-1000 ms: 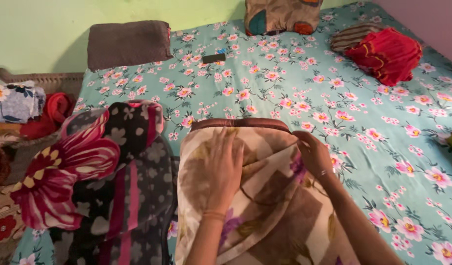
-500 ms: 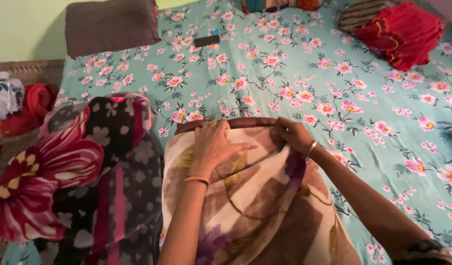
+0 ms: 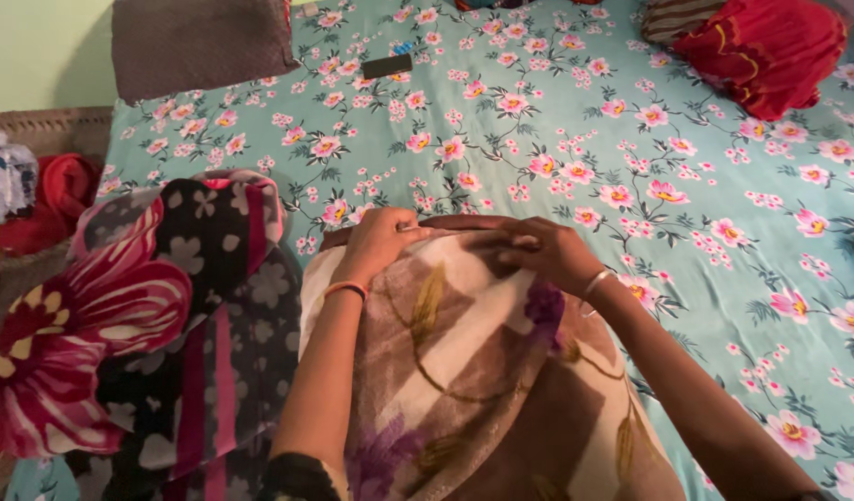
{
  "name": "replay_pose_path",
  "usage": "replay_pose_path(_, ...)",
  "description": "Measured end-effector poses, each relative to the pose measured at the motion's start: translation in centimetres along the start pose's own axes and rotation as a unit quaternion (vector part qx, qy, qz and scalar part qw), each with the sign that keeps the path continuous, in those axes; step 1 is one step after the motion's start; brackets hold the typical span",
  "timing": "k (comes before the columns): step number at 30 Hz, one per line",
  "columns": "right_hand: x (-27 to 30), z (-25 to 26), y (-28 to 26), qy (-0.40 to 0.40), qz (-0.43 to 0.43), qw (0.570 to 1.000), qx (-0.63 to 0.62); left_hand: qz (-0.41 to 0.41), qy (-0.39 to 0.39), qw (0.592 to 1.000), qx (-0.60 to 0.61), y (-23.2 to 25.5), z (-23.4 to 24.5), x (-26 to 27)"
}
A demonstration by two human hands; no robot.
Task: The person folds a brown floral blanket on a bed, smoothing and aligning edges, then folds a second gray floral blanket. The person uses both hands to fold and press the blankets into compact rectangular shapes.
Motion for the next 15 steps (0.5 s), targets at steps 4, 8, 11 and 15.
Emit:
replay_pose_path(4,-1.7,-1.5,-0.8,0.001,-0.026,0.995,0.101,0.016,0.017,0.997,-0.070,1.5,0.6,1.1)
replay_pose_path(8,-4.2,-2.1,-0.5,0.053,-0.045,0.990,0.124,-0.090,0.160,0.974,-0.135,6.4,0.3,4.3)
replay_pose_path(11,-4.5,-2.6,-0.2,0.065,-0.083,0.987,0.119,-0.116,0.306,0.895,-0.302,10.3,-2.2,5.8)
replay_pose_path(15,-2.2,-1.1,-2.8,0.127,-0.003,0.985,0.121,0.031,0.161,0.976,-0.143,6.3,-3.0,3.4)
Point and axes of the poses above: each hand's wrist, its own x-axis away from the middle knuckle, its own z-axis out of the back of the hand, y = z × x, the point moved 8 cm from there along -x, towards the middle knuckle, and after that the axes turned 13 degrees about -y, right-handed, at the moved point
